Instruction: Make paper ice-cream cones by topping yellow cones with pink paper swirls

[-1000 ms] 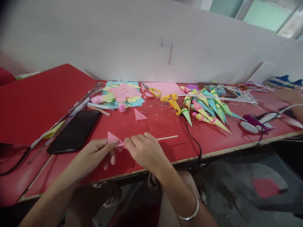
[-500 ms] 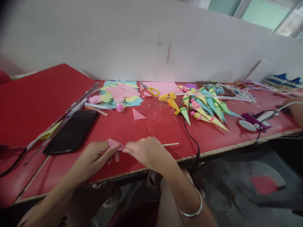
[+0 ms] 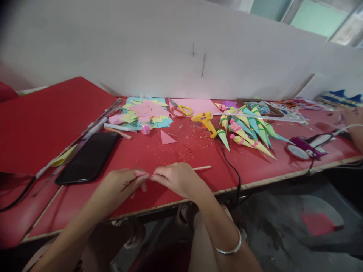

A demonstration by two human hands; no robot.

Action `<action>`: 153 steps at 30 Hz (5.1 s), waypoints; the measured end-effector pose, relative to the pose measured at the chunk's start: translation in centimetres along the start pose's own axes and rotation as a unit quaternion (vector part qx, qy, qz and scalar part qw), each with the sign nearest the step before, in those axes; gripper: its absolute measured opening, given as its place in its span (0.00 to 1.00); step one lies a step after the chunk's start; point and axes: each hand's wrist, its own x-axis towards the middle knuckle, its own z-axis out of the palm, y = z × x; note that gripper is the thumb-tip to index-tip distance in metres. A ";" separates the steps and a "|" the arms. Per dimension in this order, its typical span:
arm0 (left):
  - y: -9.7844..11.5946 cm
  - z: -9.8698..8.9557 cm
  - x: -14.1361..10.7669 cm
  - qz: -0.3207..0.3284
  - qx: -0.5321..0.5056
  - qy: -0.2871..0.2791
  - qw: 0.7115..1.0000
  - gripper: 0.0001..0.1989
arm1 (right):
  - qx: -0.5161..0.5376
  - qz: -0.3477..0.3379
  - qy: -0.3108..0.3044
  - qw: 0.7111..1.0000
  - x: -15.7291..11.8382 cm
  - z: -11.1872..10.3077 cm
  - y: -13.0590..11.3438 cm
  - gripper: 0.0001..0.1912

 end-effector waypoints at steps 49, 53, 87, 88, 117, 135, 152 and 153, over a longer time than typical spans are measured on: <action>0.5 0.3 -0.3 0.183 0.045 0.131 0.973 0.18 | 0.146 -0.065 -0.031 0.987 -0.7 -1.4 -0.6 0.16; 0.7 0.2 -0.3 0.090 0.053 0.136 0.985 0.18 | 0.039 -0.035 0.082 0.995 -0.4 -0.1 -0.7 0.14; 1.2 1.0 -1.1 0.292 0.170 0.285 0.897 0.05 | 0.261 -0.086 -0.087 0.957 -0.5 -2.0 0.1 0.15; 1.1 1.0 -1.1 0.289 0.166 0.283 0.899 0.06 | 0.263 -0.085 -0.081 0.958 -0.5 -2.0 0.1 0.15; -4.3 0.8 0.6 -0.152 0.142 0.180 0.961 0.31 | -0.037 0.118 0.178 0.976 -0.3 0.3 1.6 0.11; -2.9 1.6 12.9 -0.141 0.144 0.038 0.979 0.13 | -0.109 0.090 0.254 0.957 0.1 0.7 1.1 0.08; 2.9 -2.2 3.0 0.106 -0.065 0.133 0.983 0.07 | -0.057 0.038 0.349 0.935 -0.7 0.3 -0.2 0.12; 2.8 -2.1 2.8 0.113 -0.063 0.142 0.981 0.07 | -0.037 0.035 0.347 0.936 -0.8 0.4 -0.4 0.11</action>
